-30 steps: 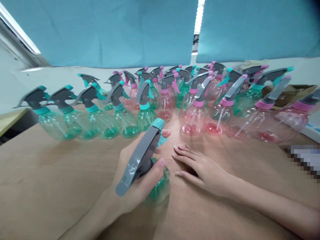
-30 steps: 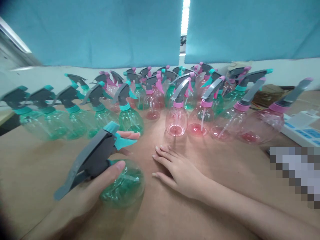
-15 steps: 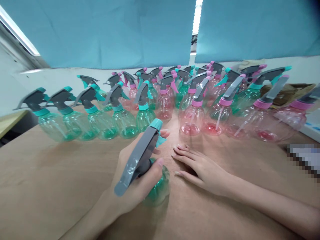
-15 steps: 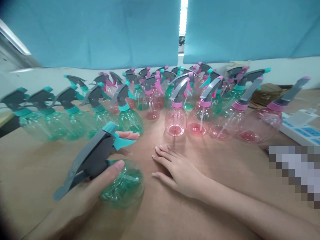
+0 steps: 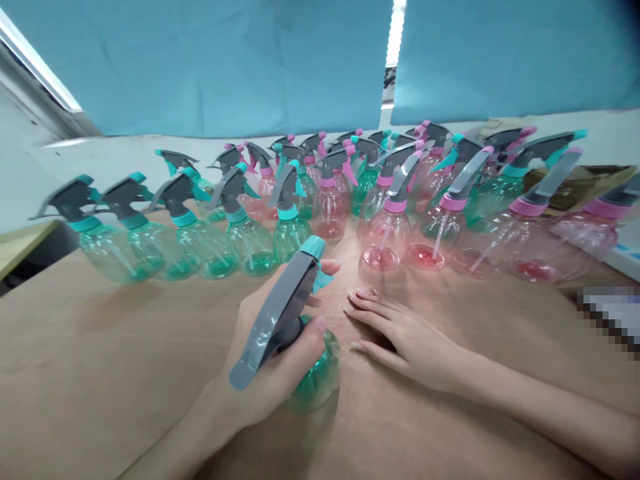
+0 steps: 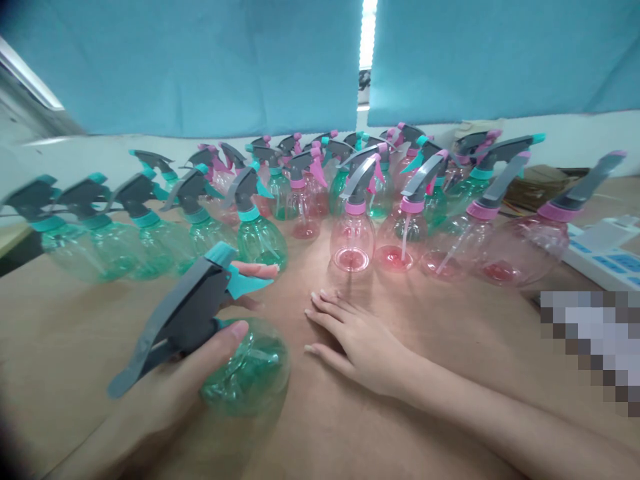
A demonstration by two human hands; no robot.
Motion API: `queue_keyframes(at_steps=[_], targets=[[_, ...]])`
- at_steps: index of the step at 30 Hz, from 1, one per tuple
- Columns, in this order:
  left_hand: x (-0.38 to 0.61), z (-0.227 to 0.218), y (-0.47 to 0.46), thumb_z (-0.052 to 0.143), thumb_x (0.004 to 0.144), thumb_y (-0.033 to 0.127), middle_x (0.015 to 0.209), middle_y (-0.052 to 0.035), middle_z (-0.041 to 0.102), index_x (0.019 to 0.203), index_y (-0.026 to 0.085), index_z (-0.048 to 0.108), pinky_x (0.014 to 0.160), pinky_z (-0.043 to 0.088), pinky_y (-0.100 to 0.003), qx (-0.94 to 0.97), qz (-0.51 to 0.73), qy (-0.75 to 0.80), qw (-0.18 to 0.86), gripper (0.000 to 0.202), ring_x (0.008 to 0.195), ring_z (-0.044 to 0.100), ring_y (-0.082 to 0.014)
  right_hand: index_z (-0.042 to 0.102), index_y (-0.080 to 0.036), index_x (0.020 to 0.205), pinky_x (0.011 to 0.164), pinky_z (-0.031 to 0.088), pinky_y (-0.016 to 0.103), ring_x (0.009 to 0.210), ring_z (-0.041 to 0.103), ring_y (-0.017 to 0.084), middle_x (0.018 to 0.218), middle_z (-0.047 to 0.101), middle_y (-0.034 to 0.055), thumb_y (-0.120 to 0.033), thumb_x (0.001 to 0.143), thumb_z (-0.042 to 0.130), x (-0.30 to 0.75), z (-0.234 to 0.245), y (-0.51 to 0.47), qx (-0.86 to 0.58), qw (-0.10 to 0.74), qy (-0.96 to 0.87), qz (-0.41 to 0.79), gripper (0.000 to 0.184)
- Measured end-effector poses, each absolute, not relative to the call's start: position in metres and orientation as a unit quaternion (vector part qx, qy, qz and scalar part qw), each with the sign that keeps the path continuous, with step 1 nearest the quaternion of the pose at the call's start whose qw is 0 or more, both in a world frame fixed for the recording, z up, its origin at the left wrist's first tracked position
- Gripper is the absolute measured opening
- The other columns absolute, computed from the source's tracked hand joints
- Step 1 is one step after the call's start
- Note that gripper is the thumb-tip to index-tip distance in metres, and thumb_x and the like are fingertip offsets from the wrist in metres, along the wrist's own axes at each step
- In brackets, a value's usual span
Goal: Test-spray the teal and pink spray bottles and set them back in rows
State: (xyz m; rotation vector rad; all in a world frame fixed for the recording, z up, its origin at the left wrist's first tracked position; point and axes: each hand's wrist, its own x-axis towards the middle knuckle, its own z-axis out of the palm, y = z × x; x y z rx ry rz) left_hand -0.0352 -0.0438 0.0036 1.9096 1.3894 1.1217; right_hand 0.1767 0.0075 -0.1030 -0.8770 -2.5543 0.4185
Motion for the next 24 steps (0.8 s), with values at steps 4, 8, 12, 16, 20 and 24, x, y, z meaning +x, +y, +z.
queue_keyframes(at_steps=[4,8,12,16,20,24], targets=[[-0.0344,0.0015,-0.0452,0.055,0.079,0.013,0.132,-0.0011,0.063,0.122,0.026,0.060,0.090,0.052,-0.035,0.686,0.442,0.511,0.270,0.046,0.103,0.064,-0.0205,0.054,-0.019,0.139,0.112,0.039,0.054,0.138,0.044,0.031,0.147,0.051,0.0129,-0.044,0.097,0.053,0.1765,-0.1036,0.0073,-0.313,0.220,-0.910,0.157,0.049],[-0.0362,0.0016,-0.0454,0.055,0.077,0.014,0.128,0.0008,0.065,0.117,0.029,0.063,0.089,0.052,-0.036,0.679,0.451,0.495,0.300,0.043,0.101,0.065,-0.0205,0.054,-0.019,0.139,0.112,0.038,0.055,0.138,0.044,0.031,0.147,0.051,0.0129,-0.044,0.097,0.052,0.1765,-0.1041,0.0074,-0.314,0.220,-0.911,0.154,0.049],[-0.0393,0.0015,-0.0456,0.059,0.078,0.018,0.115,-0.0004,0.071,0.111,0.027,0.066,0.098,0.049,-0.040,0.674,0.449,0.496,0.312,0.035,0.114,0.063,-0.0251,0.054,-0.015,0.139,0.113,0.038,0.053,0.139,0.043,0.030,0.148,0.050,0.0125,-0.045,0.099,0.049,0.1767,-0.1039,0.0081,-0.313,0.201,-0.918,0.138,0.051],[-0.0385,0.0024,-0.0460,0.061,0.078,0.025,0.103,-0.0010,0.075,0.102,0.027,0.067,0.098,0.050,-0.042,0.657,0.440,0.531,0.303,0.025,0.106,0.067,-0.0266,0.054,-0.014,0.138,0.112,0.039,0.053,0.139,0.043,0.030,0.147,0.051,0.0134,-0.046,0.098,0.050,0.1766,-0.1030,0.0080,-0.314,0.202,-0.917,0.141,0.051],[-0.0354,0.0046,-0.0463,0.061,0.075,0.025,0.103,-0.0022,0.071,0.099,0.024,0.063,0.084,0.056,-0.035,0.650,0.443,0.523,0.330,0.024,0.100,0.068,-0.0240,0.055,-0.015,0.138,0.112,0.039,0.052,0.139,0.043,0.030,0.147,0.051,0.0132,-0.046,0.098,0.049,0.1765,-0.1027,0.0074,-0.314,0.202,-0.918,0.136,0.051],[-0.0363,0.0058,-0.0461,0.057,0.081,0.027,0.093,0.0002,0.067,0.093,0.024,0.060,0.063,0.054,-0.028,0.676,0.443,0.509,0.296,0.013,0.078,0.068,-0.0182,0.054,-0.014,0.139,0.113,0.039,0.052,0.139,0.042,0.030,0.147,0.051,0.0135,-0.046,0.099,0.047,0.1767,-0.1035,0.0079,-0.316,0.195,-0.920,0.129,0.052]])
